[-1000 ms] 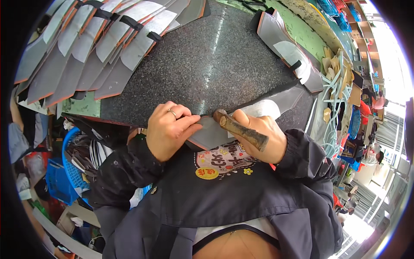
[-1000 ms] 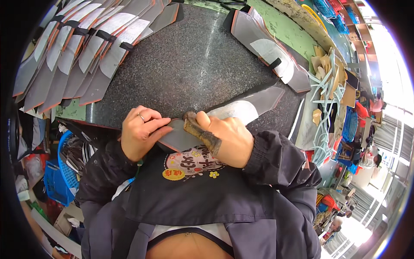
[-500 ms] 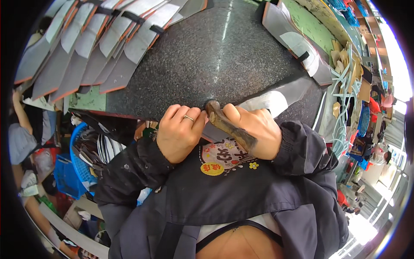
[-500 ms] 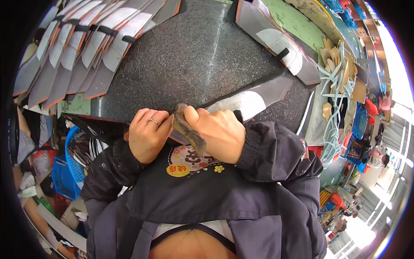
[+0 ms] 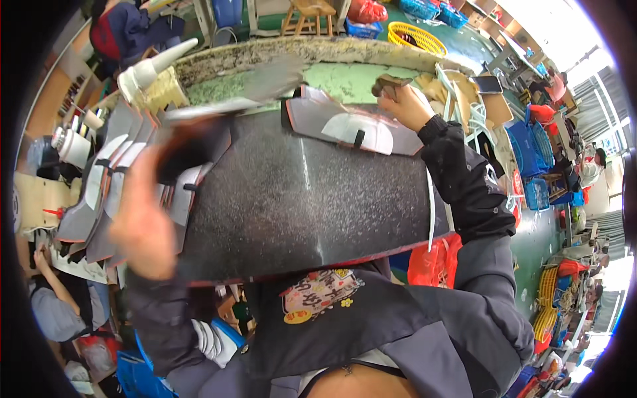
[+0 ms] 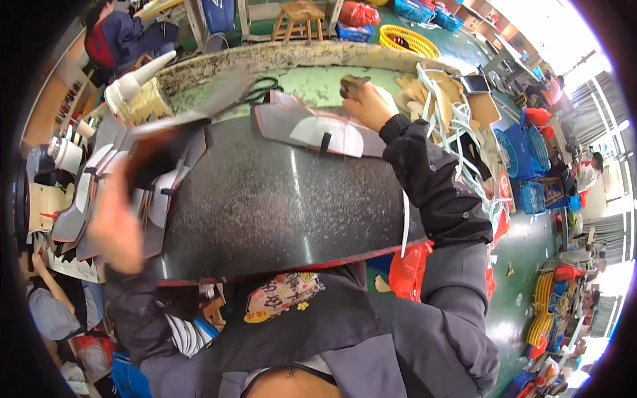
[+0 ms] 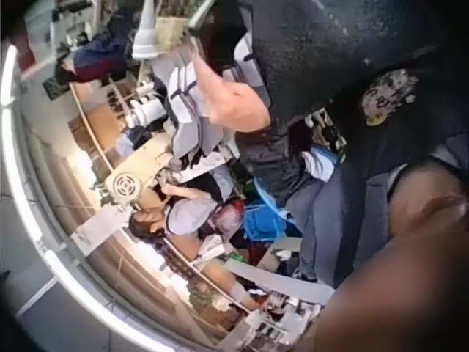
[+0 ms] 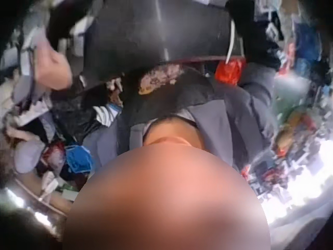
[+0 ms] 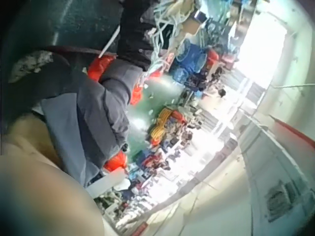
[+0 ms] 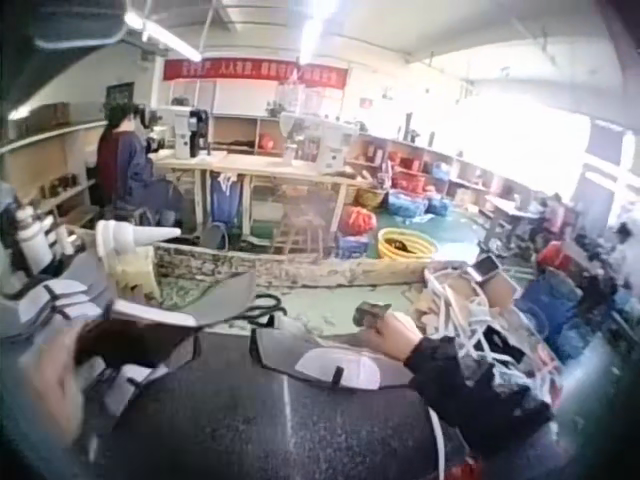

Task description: The person hammers shoe uppers and material sheets together on a workbench using a hammer.

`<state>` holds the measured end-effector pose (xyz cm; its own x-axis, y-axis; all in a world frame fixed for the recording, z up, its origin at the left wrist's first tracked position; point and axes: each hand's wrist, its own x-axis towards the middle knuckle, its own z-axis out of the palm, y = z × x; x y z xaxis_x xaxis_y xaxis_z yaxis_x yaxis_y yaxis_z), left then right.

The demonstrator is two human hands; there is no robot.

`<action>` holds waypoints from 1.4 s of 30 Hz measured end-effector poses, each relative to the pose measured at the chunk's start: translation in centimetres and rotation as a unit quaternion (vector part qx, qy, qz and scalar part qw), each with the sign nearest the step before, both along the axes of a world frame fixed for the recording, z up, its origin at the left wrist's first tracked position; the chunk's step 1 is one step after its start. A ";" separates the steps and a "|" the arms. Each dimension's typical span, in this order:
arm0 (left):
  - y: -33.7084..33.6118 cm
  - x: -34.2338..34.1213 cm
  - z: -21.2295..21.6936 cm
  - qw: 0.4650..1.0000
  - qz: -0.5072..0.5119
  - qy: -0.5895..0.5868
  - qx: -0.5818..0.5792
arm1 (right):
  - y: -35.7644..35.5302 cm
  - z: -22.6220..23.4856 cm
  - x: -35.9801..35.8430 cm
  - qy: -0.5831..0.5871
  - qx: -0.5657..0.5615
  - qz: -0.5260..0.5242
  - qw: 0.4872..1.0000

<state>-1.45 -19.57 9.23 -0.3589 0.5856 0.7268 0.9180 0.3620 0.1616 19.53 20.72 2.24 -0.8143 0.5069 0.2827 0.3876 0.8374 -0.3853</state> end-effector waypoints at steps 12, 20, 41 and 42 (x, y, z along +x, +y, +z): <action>7.9 4.2 -2.7 0.981 -0.178 0.007 -0.074 | -2.6 -1.1 -1.7 -0.059 -0.027 0.064 0.996; 16.8 7.6 -8.4 0.900 -0.341 0.008 -0.273 | -5.6 -1.8 -0.8 -0.113 -0.010 0.066 0.991; 8.2 6.6 -8.8 0.814 -0.333 -0.370 -0.297 | -19.6 -1.4 11.4 -0.155 -0.197 0.225 0.942; 9.8 7.8 -8.8 0.787 -0.343 -0.419 -0.296 | -20.2 -1.5 11.4 -0.178 -0.165 0.214 0.946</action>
